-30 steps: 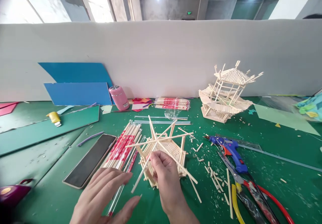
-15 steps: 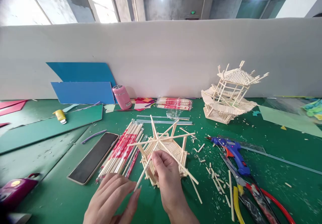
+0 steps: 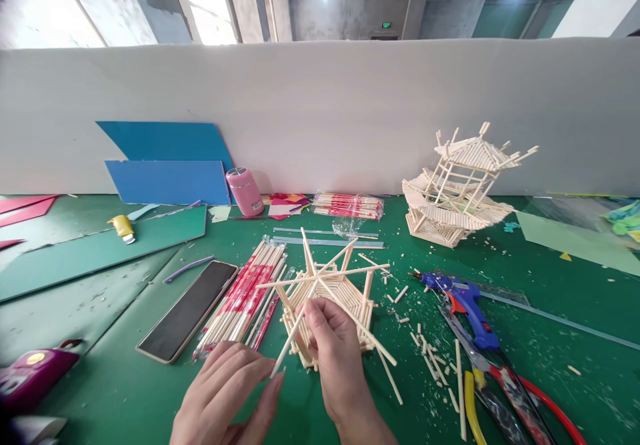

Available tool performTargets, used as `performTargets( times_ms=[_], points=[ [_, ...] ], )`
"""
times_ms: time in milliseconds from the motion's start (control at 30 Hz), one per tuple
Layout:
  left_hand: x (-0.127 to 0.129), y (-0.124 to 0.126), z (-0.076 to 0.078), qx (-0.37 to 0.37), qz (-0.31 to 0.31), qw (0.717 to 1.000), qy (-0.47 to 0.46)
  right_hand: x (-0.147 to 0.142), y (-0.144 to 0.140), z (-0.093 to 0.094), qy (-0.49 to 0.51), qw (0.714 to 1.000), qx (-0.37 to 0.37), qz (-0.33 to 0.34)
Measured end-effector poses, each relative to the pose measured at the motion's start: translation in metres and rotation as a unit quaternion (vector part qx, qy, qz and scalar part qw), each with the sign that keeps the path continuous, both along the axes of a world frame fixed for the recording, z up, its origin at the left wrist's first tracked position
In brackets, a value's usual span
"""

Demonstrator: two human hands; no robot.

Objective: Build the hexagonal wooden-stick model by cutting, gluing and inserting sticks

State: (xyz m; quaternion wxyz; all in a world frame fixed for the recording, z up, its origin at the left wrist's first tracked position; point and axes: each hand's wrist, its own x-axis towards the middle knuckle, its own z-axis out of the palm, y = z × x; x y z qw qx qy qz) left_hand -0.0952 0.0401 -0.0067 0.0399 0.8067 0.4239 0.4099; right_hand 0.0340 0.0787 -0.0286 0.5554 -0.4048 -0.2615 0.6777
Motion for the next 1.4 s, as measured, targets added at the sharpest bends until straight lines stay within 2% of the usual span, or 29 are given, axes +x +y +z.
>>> performTargets(
  times_ms=[167,467,633,900,1400],
  points=[
    [0.000,-0.002,0.004,-0.017,0.001,1.000,0.009,0.000,0.002,0.000,-0.001,1.000,0.001,-0.006],
    [0.005,-0.006,0.006,-0.013,0.047,0.999,-0.022,0.002,0.001,-0.001,0.000,1.000,0.004,-0.005],
    [0.006,-0.012,0.008,-0.037,0.052,0.998,-0.014,0.002,0.002,0.000,0.003,1.000,0.006,-0.003],
    [0.013,-0.009,0.008,-0.031,0.085,0.996,-0.006,0.001,0.002,0.001,0.004,1.000,0.012,-0.003],
    [0.015,-0.007,0.006,-0.012,0.090,0.996,0.001,0.000,0.002,0.002,-0.016,1.000,0.008,-0.008]
  ],
)
